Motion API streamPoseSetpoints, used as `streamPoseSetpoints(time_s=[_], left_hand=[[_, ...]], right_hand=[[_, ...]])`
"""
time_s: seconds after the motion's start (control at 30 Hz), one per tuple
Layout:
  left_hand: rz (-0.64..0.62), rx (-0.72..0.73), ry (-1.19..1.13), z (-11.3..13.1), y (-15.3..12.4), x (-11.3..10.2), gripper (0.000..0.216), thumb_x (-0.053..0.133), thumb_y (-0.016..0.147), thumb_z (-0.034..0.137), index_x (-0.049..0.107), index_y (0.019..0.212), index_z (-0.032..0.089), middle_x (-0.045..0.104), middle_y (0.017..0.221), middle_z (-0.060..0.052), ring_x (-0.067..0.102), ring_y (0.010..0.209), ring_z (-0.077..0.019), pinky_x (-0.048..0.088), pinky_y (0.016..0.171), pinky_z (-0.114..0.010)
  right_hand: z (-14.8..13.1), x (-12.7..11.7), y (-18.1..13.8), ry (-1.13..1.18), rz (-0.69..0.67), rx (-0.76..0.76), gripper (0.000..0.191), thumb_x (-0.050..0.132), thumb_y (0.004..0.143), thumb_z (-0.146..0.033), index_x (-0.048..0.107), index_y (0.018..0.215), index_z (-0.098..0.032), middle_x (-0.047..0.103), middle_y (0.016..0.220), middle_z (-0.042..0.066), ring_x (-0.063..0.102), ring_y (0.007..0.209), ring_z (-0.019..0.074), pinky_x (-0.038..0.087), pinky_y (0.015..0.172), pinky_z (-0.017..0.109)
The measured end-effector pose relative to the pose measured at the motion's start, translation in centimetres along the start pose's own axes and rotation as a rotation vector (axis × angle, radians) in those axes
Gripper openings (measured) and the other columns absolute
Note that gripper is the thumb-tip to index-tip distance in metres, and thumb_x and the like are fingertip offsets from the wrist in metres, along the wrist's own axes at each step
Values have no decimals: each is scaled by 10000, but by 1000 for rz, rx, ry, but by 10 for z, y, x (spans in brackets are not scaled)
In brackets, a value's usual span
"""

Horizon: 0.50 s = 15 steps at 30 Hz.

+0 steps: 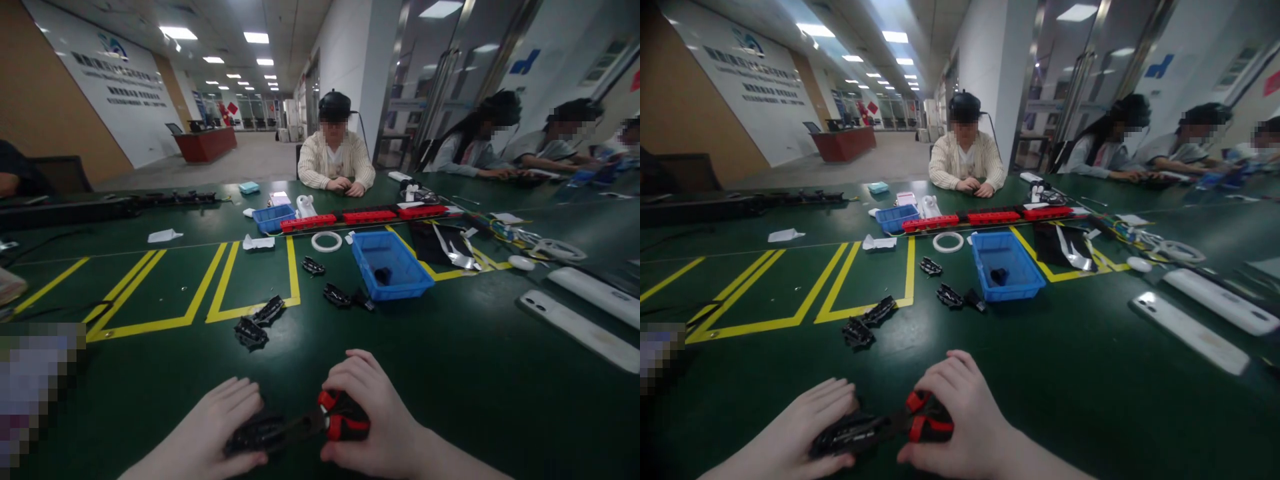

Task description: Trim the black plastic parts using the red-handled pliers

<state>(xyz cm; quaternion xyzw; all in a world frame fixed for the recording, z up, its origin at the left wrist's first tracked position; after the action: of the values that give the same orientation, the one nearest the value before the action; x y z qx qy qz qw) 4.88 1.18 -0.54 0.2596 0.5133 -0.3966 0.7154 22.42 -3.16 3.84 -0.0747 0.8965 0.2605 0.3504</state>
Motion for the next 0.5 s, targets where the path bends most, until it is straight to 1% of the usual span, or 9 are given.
streamPoseSetpoints(time_s=[0.1,0.2,0.27,0.3,0.4,0.47,0.5], left_hand=[[-34,-8,-37,0,2,-2,309,643,735,503,539,798,219,608,798,-7,552,738,-194,418,678,-292],[-83,-23,-80,1,6,-5,304,608,788,497,531,804,203,590,784,1,547,734,-178,407,675,-284],[-81,-28,-92,3,8,-8,303,603,800,490,534,807,195,592,793,1,545,741,-175,403,681,-285],[-63,-25,-95,4,9,-10,310,611,793,491,532,795,191,589,773,2,542,727,-174,396,658,-281],[-41,-25,-116,6,14,-11,300,654,769,460,547,803,182,602,787,3,551,729,-167,394,653,-272],[-40,-39,-119,4,17,-10,322,646,775,482,545,790,176,603,761,9,553,685,-155,386,625,-264],[-35,-43,-118,4,19,-11,349,637,773,507,534,761,173,594,726,14,545,647,-148,370,586,-254]], right_hand=[[0,0,1,-5,-15,4,483,709,632,-542,555,959,-222,651,867,19,628,812,185,406,930,424],[3,-3,0,-40,-6,7,436,702,663,-497,562,969,-221,656,881,36,629,825,198,436,897,421],[7,-4,-2,-66,5,4,416,701,678,-460,567,991,-221,659,925,58,623,869,219,468,841,401],[9,-7,-3,-79,29,7,410,700,686,-443,569,1007,-225,659,943,65,619,893,229,473,832,399],[14,-9,-5,-106,46,-12,395,696,705,-403,566,1040,-239,653,972,74,615,926,244,486,816,401],[18,-10,-5,-123,54,-11,380,688,722,-373,560,1054,-241,650,989,76,614,932,240,501,784,384],[20,-12,-5,-135,57,-8,377,683,731,-363,555,1063,-239,649,1003,77,613,939,238,505,780,377]])
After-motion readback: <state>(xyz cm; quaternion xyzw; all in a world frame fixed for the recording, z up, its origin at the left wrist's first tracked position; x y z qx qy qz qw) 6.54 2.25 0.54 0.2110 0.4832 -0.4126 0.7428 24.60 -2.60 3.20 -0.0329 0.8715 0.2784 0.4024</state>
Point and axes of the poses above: each hand's wrist, its own y-axis towards the middle knuckle, its own x-axis out of the palm, z = x × y, the point moved 8 cm from there along y, towards the middle knuckle
